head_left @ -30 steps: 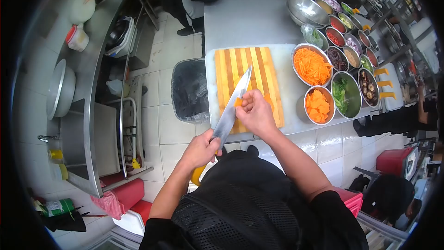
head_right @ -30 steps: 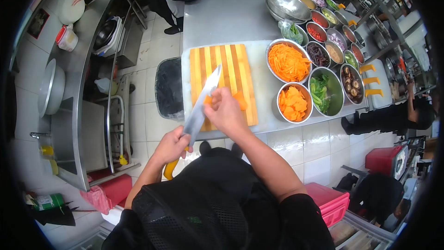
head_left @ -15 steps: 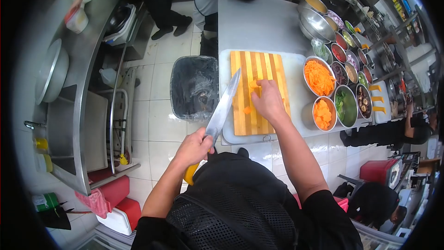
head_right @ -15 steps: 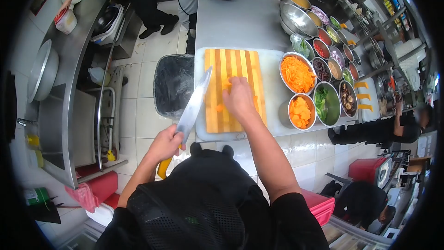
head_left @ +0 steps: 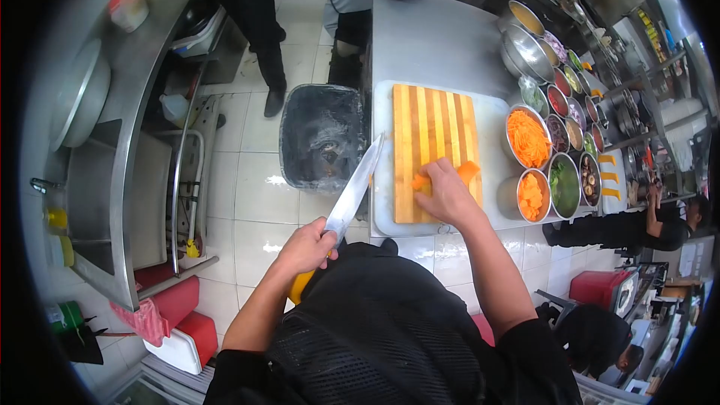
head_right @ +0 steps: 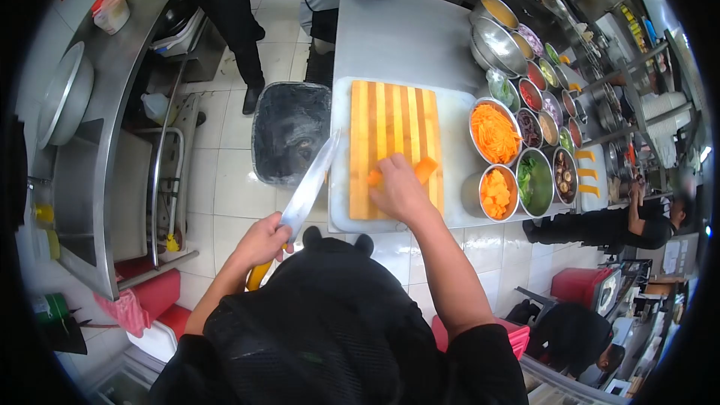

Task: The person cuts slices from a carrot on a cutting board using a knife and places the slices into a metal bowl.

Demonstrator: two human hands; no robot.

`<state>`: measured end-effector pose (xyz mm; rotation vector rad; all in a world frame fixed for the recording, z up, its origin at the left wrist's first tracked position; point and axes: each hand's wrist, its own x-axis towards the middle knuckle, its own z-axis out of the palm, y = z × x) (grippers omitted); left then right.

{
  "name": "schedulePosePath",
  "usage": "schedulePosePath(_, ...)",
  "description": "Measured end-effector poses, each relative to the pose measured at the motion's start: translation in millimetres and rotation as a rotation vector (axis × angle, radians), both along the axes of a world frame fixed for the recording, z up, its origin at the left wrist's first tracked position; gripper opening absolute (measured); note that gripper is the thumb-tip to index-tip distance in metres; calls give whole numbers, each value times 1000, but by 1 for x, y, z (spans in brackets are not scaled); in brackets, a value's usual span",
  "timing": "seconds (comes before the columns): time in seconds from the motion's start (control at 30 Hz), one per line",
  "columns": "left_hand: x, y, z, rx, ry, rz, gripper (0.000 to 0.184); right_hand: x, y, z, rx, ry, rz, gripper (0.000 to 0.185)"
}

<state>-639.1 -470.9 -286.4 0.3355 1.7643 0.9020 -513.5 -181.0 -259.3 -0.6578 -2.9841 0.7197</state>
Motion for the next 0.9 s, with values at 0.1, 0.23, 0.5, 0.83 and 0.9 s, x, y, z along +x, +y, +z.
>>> schedulePosePath(0.1,-1,-8,-17,9,8,-5,29,5,-5,-14,-12,53,-24,25)
schedulePosePath(0.23,-1,-16,-23,25,2,74,28,-4,-14,-28,-55,107,-53,17)
schedulePosePath(0.5,-10,-35,-13,79,-10,300,26,-121,-43,-43,-225,465,-24,21)
schedulePosePath(0.83,-7,-57,-17,12,21,258,26,-19,4,15,18,-111,110,29)
schedulePosePath(0.9,-5,-55,-16,5,23,241,27,-10,-5,-10,56,-37,56,29)
